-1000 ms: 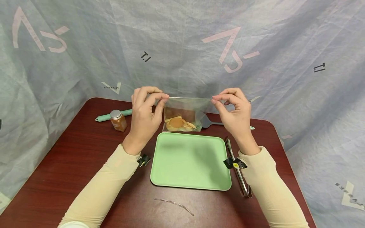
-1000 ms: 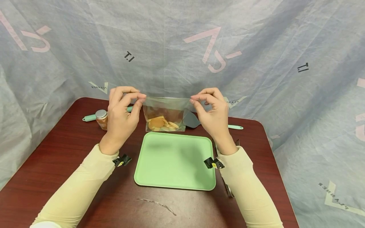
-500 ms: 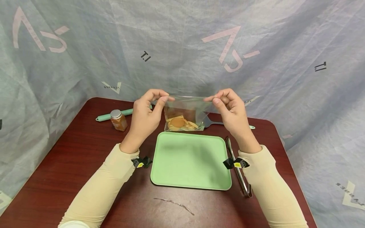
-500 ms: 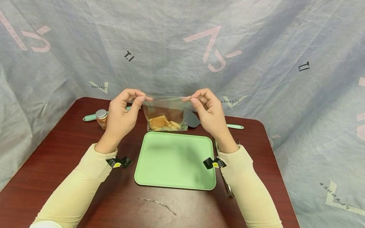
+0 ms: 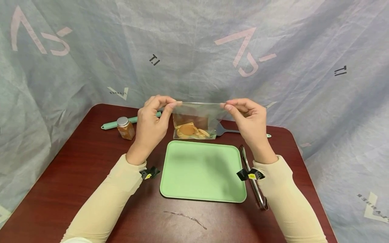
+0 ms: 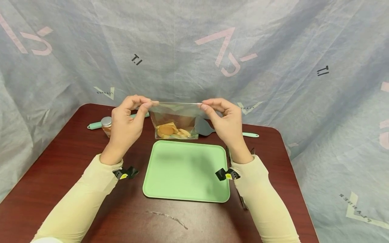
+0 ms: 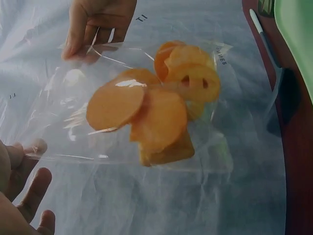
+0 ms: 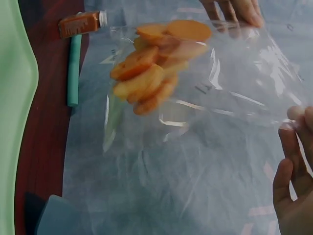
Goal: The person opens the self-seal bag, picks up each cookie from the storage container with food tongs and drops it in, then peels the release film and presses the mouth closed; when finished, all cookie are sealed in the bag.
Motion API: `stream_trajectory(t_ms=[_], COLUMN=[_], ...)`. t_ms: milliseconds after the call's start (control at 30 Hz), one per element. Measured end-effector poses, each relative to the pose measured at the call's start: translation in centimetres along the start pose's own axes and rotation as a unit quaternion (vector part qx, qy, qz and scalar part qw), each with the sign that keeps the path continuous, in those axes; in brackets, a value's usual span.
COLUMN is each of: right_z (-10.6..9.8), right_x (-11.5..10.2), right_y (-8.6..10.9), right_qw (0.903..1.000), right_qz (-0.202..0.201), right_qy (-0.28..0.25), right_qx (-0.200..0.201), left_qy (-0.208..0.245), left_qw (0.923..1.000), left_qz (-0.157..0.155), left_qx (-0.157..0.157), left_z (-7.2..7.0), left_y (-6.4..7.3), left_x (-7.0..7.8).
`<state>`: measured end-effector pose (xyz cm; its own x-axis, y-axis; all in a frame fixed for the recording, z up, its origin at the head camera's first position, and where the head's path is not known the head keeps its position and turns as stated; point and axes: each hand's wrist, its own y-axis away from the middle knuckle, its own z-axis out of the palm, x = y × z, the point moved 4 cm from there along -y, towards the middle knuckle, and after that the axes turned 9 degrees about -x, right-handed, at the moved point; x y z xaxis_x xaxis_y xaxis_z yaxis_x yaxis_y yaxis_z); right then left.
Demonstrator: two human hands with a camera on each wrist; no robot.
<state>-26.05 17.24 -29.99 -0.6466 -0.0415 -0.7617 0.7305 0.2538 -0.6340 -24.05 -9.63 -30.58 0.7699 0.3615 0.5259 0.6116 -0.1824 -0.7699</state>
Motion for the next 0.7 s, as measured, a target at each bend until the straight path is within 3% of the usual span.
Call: stream_trajectory(t_ms=[233, 367, 533, 700], right_z=[0.4, 0.9, 2.3, 4.4], right_x=[-1.4, -1.0, -0.2, 0.9], right_y=[0.3, 0.4, 1.0, 2.0], right_qw=[0.9986, 0.9982, 0.9912, 0.9727], right_qz=[-0.021, -0.002, 0.059, 0.101], right_qy=[0.048, 0.05, 0.063, 0.104], right_qx=[-0.011, -0.034, -0.101, -0.181], left_qy=[-0.018, -0.023, -0.022, -0.029], left_qw=[0.9998, 0.9994, 0.9982, 0.9936], left_qz=[-0.002, -0.008, -0.034, -0.076], left_qx=[-0.009, -0.024, -0.045, -0.078], left_z=[-0.7, -1.3, -3.1, -5.5], left_y=[0.5, 1.2, 3.1, 6.1], left_x=[-0.4, -0.7, -1.3, -1.4])
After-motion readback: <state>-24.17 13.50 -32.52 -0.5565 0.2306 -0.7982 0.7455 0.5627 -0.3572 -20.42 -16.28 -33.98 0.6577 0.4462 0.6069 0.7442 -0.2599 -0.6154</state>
